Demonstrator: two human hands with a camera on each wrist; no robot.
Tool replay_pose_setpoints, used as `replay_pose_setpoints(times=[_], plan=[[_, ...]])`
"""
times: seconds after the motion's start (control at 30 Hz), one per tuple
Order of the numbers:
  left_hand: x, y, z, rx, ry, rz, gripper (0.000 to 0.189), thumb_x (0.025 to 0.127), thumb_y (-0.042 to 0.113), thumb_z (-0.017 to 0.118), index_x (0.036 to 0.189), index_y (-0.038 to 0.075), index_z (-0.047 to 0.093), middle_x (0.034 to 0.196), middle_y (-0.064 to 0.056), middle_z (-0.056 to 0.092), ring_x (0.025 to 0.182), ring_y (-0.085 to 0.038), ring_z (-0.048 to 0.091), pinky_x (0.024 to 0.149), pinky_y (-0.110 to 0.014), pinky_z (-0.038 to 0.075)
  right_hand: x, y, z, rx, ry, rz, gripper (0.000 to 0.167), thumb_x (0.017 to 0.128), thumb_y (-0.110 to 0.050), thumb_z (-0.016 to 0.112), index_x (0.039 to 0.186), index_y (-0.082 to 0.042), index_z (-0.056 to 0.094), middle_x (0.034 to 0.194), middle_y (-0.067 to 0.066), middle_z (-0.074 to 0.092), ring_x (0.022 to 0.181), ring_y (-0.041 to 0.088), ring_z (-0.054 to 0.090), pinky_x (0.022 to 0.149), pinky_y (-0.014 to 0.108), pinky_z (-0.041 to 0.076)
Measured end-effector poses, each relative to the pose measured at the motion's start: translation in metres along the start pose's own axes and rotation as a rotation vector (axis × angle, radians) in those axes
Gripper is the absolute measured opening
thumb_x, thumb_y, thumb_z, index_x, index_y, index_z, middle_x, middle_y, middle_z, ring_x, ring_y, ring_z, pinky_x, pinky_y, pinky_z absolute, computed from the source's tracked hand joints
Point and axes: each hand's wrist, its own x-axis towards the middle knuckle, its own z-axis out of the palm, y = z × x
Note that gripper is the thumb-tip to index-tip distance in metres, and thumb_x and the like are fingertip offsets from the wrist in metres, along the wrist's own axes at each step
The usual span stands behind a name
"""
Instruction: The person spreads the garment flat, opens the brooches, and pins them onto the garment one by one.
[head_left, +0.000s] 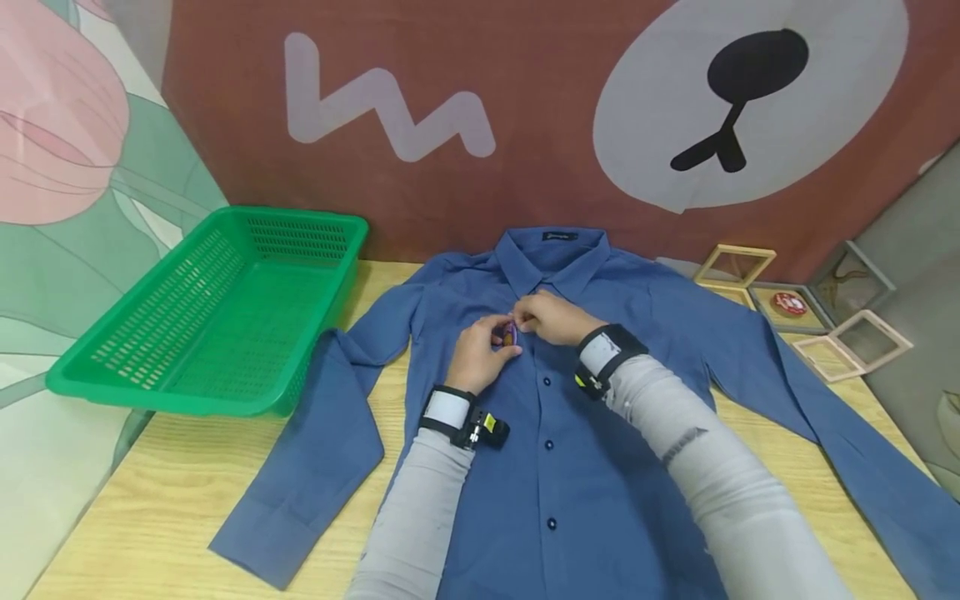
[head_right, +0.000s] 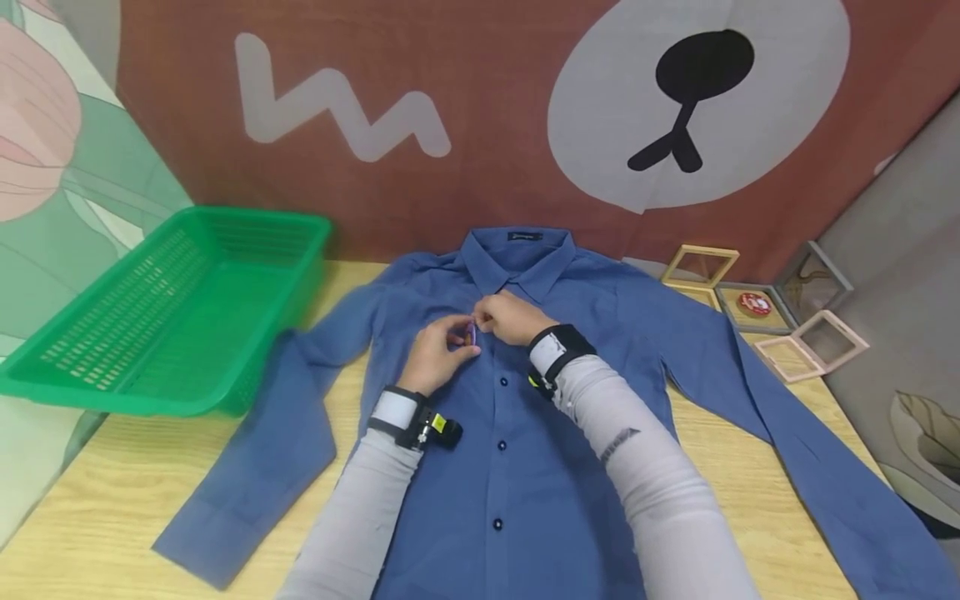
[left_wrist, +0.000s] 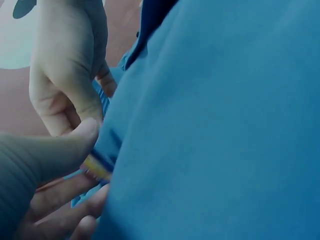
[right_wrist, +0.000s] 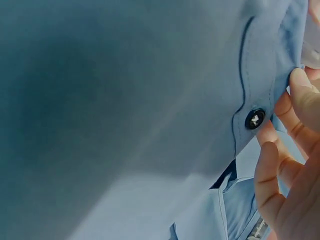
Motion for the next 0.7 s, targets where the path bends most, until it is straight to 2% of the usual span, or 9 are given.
replay_pose_setpoints(times=[0.1, 0.17, 0.27, 0.4, 0.57, 0.7], plan=[[0.0012, 0.0006, 0.0001, 0.014, 0.056, -0.032, 0.051, 0.086, 0.021, 0.079, 0.133, 0.01, 0.063, 0.123, -0.011, 0.068, 0.099, -0.024, 0.066, 0.087, -0.04, 0.053, -0.0011, 0.0017, -0.0001, 0.039, 0.01, -0.04, 0.019, 0.097, -0.003, 0.059, 0.08, -0.01, 0.059, 0.076, 0.003, 0.055, 0.073, 0.018, 0.051, 0.072, 0.034, 0.043], [0.0022, 0.0015, 0.0002, 0.033, 0.066, -0.044, 0.051, 0.086, 0.021, 0.078, 0.134, 0.01, 0.062, 0.123, -0.01, 0.067, 0.101, -0.024, 0.066, 0.088, -0.041, 0.053, -0.0016, 0.0021, -0.0003, 0.06, 0.02, -0.07, 0.018, 0.097, -0.002, 0.06, 0.08, -0.009, 0.059, 0.075, 0.003, 0.056, 0.072, 0.017, 0.051, 0.071, 0.033, 0.043], [0.0039, 0.0019, 0.0003, 0.066, 0.038, -0.026, 0.052, 0.086, 0.022, 0.078, 0.134, 0.01, 0.062, 0.123, -0.011, 0.067, 0.104, -0.026, 0.066, 0.091, -0.042, 0.052, -0.0006, 0.0021, -0.0004, 0.07, 0.028, -0.095, 0.018, 0.096, -0.001, 0.06, 0.08, -0.008, 0.059, 0.075, 0.003, 0.055, 0.072, 0.017, 0.051, 0.071, 0.033, 0.043], [0.0053, 0.0011, 0.0005, 0.089, -0.003, 0.018, 0.052, 0.086, 0.022, 0.079, 0.134, 0.011, 0.062, 0.125, -0.011, 0.067, 0.102, -0.026, 0.066, 0.09, -0.042, 0.053, 0.0016, 0.0016, -0.0008, 0.07, 0.023, -0.067, 0.017, 0.096, 0.0, 0.06, 0.081, -0.008, 0.058, 0.077, 0.004, 0.055, 0.074, 0.018, 0.052, 0.071, 0.032, 0.042], [0.0045, -0.0004, 0.0012, 0.051, -0.028, 0.022, 0.052, 0.086, 0.02, 0.079, 0.134, 0.012, 0.062, 0.129, -0.01, 0.065, 0.104, -0.024, 0.067, 0.089, -0.039, 0.054, 0.0032, 0.0027, -0.0015, 0.115, -0.008, -0.016, 0.017, 0.097, 0.0, 0.059, 0.082, -0.007, 0.059, 0.079, 0.005, 0.057, 0.076, 0.019, 0.054, 0.072, 0.032, 0.043], [0.004, -0.0015, 0.001, 0.017, -0.048, 0.015, 0.053, 0.086, 0.019, 0.078, 0.136, 0.013, 0.061, 0.131, -0.01, 0.064, 0.106, -0.023, 0.068, 0.091, -0.038, 0.054, 0.0038, 0.0041, -0.0008, 0.133, -0.008, -0.015, 0.016, 0.096, 0.001, 0.06, 0.081, -0.007, 0.06, 0.078, 0.005, 0.058, 0.075, 0.019, 0.054, 0.072, 0.032, 0.043]])
